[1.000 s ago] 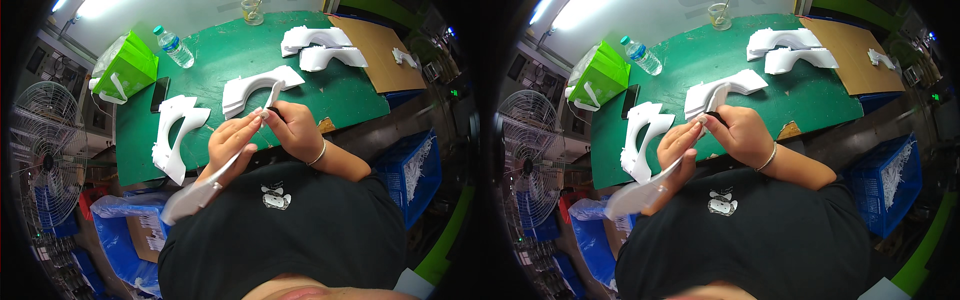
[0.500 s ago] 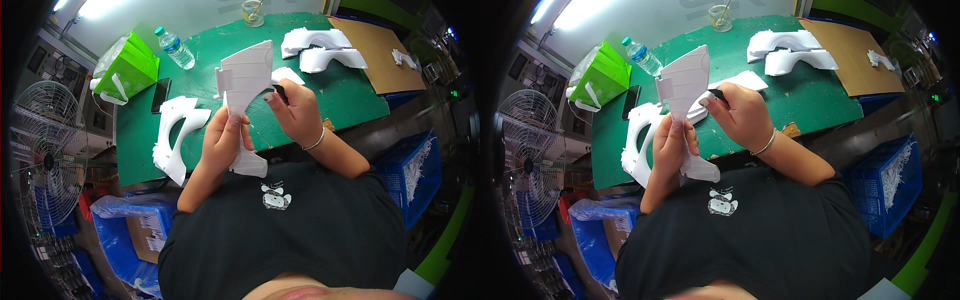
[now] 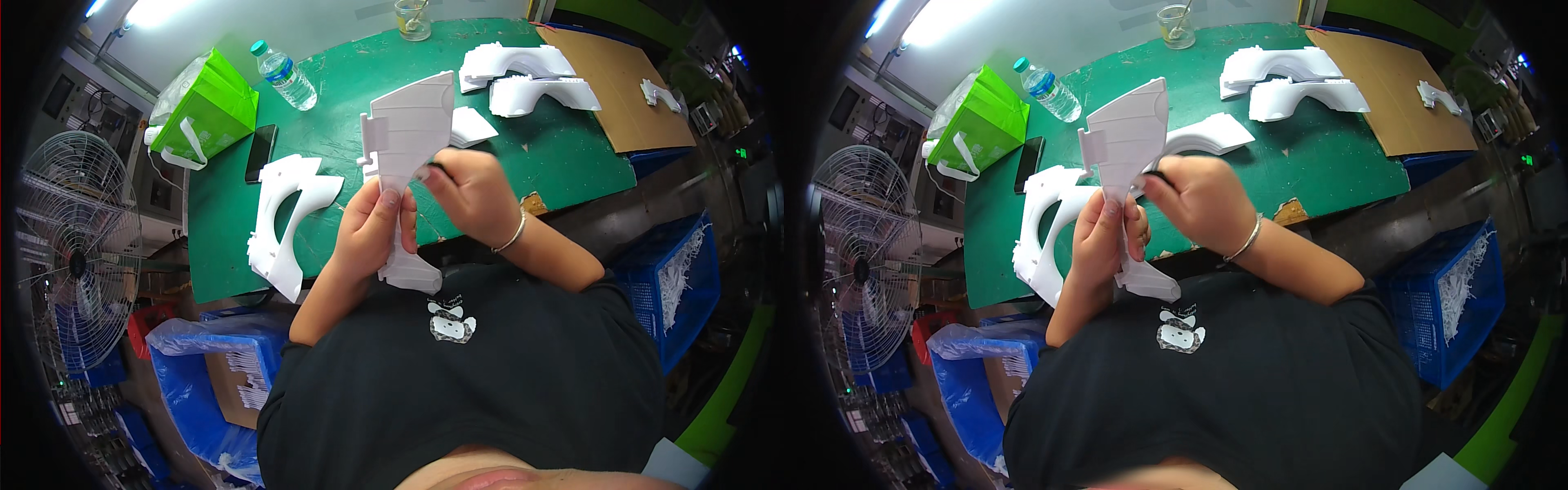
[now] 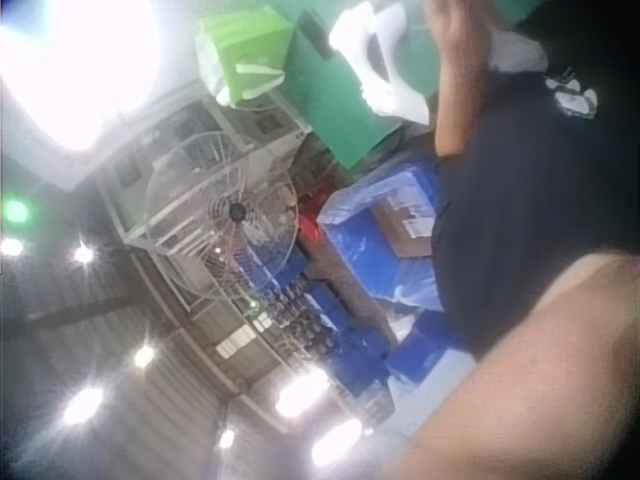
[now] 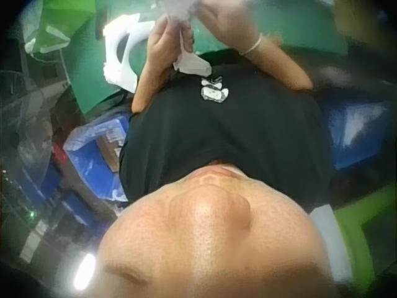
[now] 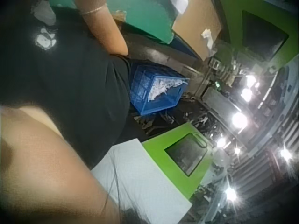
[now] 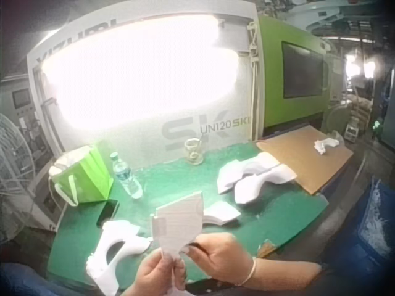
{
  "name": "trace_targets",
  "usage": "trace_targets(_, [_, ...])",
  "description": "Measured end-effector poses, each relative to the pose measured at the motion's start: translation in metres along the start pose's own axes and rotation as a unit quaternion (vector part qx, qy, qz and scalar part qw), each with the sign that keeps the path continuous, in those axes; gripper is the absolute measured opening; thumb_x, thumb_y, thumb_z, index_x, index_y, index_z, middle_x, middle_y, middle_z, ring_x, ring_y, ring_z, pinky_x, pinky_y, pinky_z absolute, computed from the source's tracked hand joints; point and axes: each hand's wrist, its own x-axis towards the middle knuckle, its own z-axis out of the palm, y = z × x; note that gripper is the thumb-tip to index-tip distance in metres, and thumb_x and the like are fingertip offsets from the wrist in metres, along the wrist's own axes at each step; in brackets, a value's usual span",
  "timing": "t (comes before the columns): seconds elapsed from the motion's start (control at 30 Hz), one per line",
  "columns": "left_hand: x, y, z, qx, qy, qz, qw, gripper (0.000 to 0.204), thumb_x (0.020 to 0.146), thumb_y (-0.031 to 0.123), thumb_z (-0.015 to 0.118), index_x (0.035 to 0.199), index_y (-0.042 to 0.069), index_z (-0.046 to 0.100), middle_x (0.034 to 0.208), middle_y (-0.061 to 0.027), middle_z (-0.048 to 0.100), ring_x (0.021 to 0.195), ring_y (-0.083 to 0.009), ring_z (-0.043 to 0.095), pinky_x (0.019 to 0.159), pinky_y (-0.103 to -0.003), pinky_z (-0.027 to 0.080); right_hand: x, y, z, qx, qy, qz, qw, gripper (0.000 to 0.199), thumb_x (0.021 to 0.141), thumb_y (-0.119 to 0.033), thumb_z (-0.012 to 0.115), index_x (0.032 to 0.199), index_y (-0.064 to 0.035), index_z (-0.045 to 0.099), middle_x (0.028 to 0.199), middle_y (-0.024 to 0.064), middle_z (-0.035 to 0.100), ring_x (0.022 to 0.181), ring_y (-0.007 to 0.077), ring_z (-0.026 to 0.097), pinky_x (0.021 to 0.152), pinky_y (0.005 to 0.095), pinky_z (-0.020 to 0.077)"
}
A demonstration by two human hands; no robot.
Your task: The person cleans and deburrs white plastic components using a handheld deburring tool.
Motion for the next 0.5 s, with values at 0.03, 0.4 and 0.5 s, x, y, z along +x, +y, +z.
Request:
trace_targets(0.03, [0.0,0.0,0.0,-0.005,-0.001,-0.007,1.0,0.027,0.104,0.025,0.04,0.102,0.002,0.052,0.067,-0.0064,0.057,0.051,-0.0119,0.054,0.055,-0.022,0.044,-0.002,0.0,0.001,0.001,0.0,0.0,1.0,0.042,0.093,-0.027,0.061,0.064,-0.0018,0.046,0.055,0.0138,0.045,0.048,0.0282,0.044,0.048,0.0373,0.0366])
trace_targets(0.4, [-0.006,0.021,-0.007,0.204,0.073,0.088,0.972,0.025,0.101,0.01,0.042,0.119,-0.004,0.051,0.081,-0.0084,0.058,0.073,-0.0125,0.055,0.07,-0.027,0.047,0.009,0.001,-0.045,-0.035,0.078,-0.004,0.996,0.037,0.091,-0.028,0.066,0.071,-0.003,0.047,0.054,0.0076,0.04,0.048,0.019,0.038,0.047,0.0319,0.0349])
trace_targets(0.5, [-0.006,0.017,-0.008,0.139,0.153,0.118,0.971,0.029,0.101,0.01,0.042,0.123,-0.006,0.051,0.076,-0.0095,0.055,0.068,-0.0148,0.052,0.065,-0.028,0.045,0.01,0.001,-0.049,-0.034,0.076,0.007,0.997,0.037,0.091,-0.027,0.065,0.071,-0.0032,0.047,0.055,0.0073,0.041,0.048,0.0189,0.038,0.048,0.0322,0.0347])
